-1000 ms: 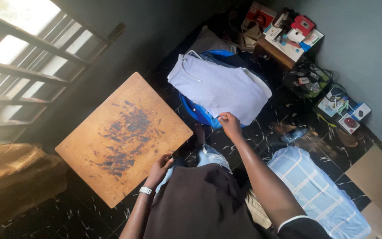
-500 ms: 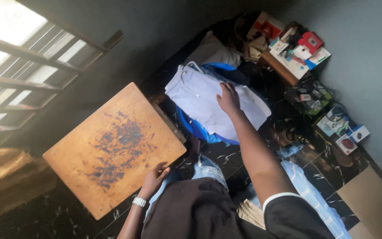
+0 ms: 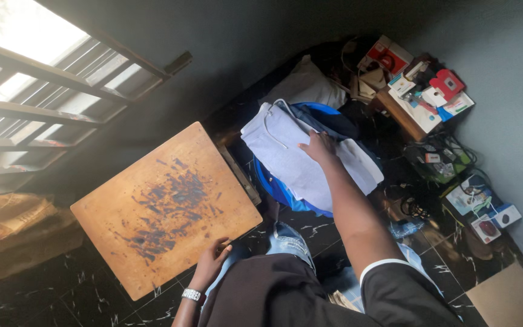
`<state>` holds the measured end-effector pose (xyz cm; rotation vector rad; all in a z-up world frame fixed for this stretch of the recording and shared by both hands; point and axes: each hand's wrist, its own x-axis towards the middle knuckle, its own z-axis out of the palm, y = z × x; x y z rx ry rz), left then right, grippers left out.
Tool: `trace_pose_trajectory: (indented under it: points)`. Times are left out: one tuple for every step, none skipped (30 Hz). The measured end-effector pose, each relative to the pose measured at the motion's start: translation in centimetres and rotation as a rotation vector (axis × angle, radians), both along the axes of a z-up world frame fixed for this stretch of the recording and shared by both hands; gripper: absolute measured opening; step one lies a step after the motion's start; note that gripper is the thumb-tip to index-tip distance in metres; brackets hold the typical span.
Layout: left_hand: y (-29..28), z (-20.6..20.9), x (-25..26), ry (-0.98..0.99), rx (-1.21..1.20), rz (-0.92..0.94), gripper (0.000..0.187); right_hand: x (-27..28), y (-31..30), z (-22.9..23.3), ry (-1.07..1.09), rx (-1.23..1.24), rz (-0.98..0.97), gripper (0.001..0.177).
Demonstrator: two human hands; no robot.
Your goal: The person folds several items of clothing one by one on a small wooden table. They handle a light gray t-shirt, a white t-shirt, blue and white striped underwear, blue denim jeans, a teal t-shirt, and black shorts, folding each and placing it on the table.
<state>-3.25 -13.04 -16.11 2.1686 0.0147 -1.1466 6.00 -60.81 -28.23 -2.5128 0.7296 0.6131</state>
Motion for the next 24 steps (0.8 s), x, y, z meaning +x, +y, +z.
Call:
trace_pose_trajectory:
  points:
    - [0.0,0.1,0.2,-0.003,-0.011,0.005,0.047,0.1,-0.1,-0.4,-0.109,-0.010,0.002,0.064]
    - [-0.1,0.1,0.5,-0.006,-0.021,0.011,0.047,0.0,-0.2,-0.8,-0.219,-0.021,0.004,0.060]
    - [-0.1,0.1,0.6,-0.007,-0.032,0.017,0.047,-0.2,-0.3,-1.2,-0.326,-0.031,0.006,0.057]
    - [-0.2,0.2,0.7,-0.002,-0.022,0.013,0.047,-0.3,-0.5,-1.6,-0.343,-0.011,-0.003,0.057]
    - [-0.3,0.1,0.9,0.003,-0.013,0.012,0.047,-0.4,-0.6,-2.0,-0.361,0.008,-0.009,0.058]
    - [-0.4,0.2,1.0,0.007,-0.004,0.010,0.048,-0.5,-0.6,-2.2,-0.379,0.027,-0.016,0.058]
    - [-0.5,0.2,1.2,0.007,-0.004,0.010,0.048,-0.6,-0.6,-2.3,-0.408,0.008,-0.010,0.056]
    - [-0.7,0.2,1.3,0.008,-0.003,0.010,0.048,-0.8,-0.5,-2.4,-0.438,-0.010,-0.004,0.055]
    - [-0.9,0.2,1.5,0.008,-0.003,0.011,0.048,-0.9,-0.4,-2.5,-0.467,-0.029,0.004,0.053]
    - [-1.1,0.2,1.7,-0.001,-0.016,0.008,0.048,-1.2,-0.3,-2.5,-0.488,-0.005,-0.012,0.052]
    - [-1.3,0.3,1.7,-0.010,-0.027,0.008,0.048,-1.5,-0.1,-2.4,-0.509,0.020,-0.024,0.051]
    - [-1.5,0.4,1.8,-0.019,-0.038,0.009,0.048,-1.7,0.1,-2.2,-0.530,0.045,-0.036,0.050]
    - [-1.7,0.4,1.9,-0.016,-0.051,0.013,0.048,-2.0,0.2,-2.0,-0.426,0.087,-0.075,0.053]
    - [-1.9,0.5,2.0,-0.013,-0.063,0.017,0.048,-2.3,0.3,-1.8,-0.322,0.128,-0.114,0.057]
    - [-2.2,0.6,2.2,-0.009,-0.076,0.019,0.048,-2.6,0.2,-1.5,-0.218,0.169,-0.153,0.060]
    - [-2.5,0.7,2.4,0.017,-0.102,0.037,0.048,-3.1,0.0,-1.1,-0.210,0.258,-0.207,0.067]
    - [-2.9,0.7,2.5,0.047,-0.128,0.053,0.048,-3.7,-0.2,-0.6,-0.199,0.345,-0.264,0.075]
    - [-3.2,0.8,2.8,0.077,-0.153,0.069,0.049,-4.4,-0.3,0.1,-0.187,0.432,-0.321,0.083]
    - [-3.7,0.9,2.8,0.095,-0.198,0.086,0.048,-5.1,-0.4,0.9,-0.168,0.514,-0.402,0.081]
    - [-4.2,0.9,3.0,0.112,-0.243,0.103,0.048,-6.1,-0.5,2.0,-0.149,0.596,-0.482,0.079]
    - [-4.8,1.0,3.4,0.127,-0.290,0.118,0.048,-6.9,-0.7,3.3,-0.132,0.677,-0.563,0.076]
    - [-5.4,1.0,3.7,0.141,-0.322,0.118,0.048,-7.9,-0.7,4.6,-0.167,0.730,-0.577,0.073]
    - [-6.1,1.2,4.2,0.154,-0.353,0.115,0.048,-9.1,-0.7,6.1,-0.203,0.782,-0.593,0.070]
    - [-6.9,1.4,4.6,0.168,-0.385,0.111,0.048,-10.3,-0.7,7.6,-0.241,0.835,-0.609,0.066]
